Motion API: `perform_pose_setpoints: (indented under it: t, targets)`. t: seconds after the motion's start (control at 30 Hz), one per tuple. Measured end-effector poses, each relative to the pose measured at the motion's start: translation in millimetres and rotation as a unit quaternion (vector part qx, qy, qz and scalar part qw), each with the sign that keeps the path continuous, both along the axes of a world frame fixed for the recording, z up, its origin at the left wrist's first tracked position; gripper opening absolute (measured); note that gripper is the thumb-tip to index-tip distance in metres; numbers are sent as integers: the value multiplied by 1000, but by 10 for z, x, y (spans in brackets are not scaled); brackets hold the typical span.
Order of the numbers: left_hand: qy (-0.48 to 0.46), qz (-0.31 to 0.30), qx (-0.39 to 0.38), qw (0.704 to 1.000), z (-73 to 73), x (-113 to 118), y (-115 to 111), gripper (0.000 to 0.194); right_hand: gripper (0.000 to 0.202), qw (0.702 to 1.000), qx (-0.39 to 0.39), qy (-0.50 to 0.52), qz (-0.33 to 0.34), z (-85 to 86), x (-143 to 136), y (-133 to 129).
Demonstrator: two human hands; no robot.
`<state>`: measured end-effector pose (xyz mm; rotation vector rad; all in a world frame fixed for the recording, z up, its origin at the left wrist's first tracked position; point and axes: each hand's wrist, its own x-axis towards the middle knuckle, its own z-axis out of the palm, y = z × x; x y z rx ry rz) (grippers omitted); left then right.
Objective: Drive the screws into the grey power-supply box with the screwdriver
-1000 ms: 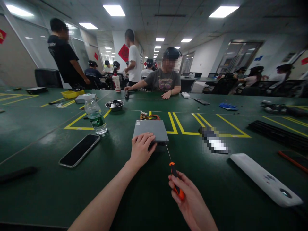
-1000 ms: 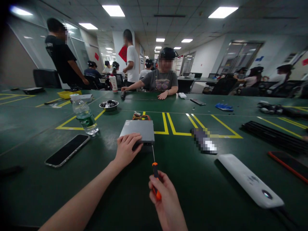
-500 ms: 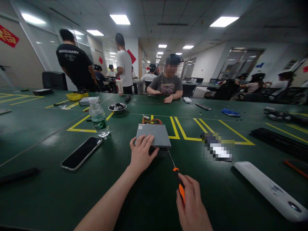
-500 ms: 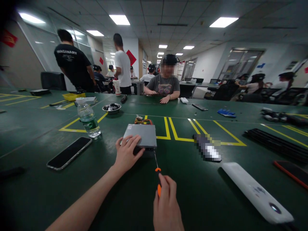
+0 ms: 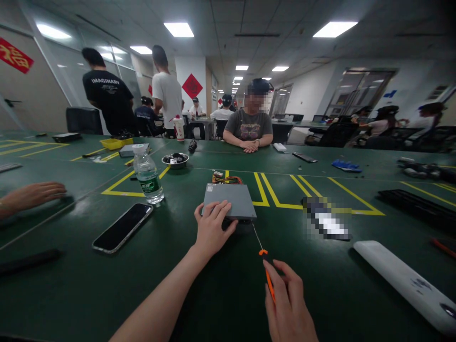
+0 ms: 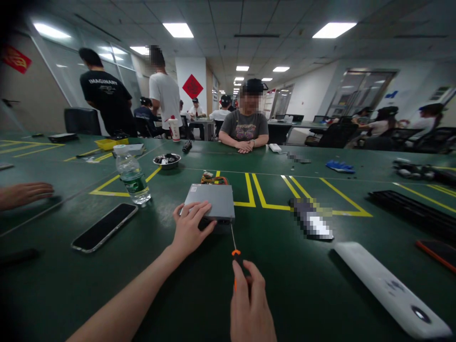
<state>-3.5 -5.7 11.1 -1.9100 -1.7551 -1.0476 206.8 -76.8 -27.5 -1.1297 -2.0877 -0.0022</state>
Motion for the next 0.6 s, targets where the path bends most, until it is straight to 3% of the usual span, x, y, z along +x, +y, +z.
perform_pose_setpoints:
  t: [0.3, 0.6]
  targets:
    - [-3, -10, -11, 1000, 19, -7, 1, 34, 35, 999, -27, 38, -23, 177, 88, 22]
    - [-8, -16, -7, 1000, -11, -9, 8, 34, 39, 995, 94, 20, 20, 304, -79, 7]
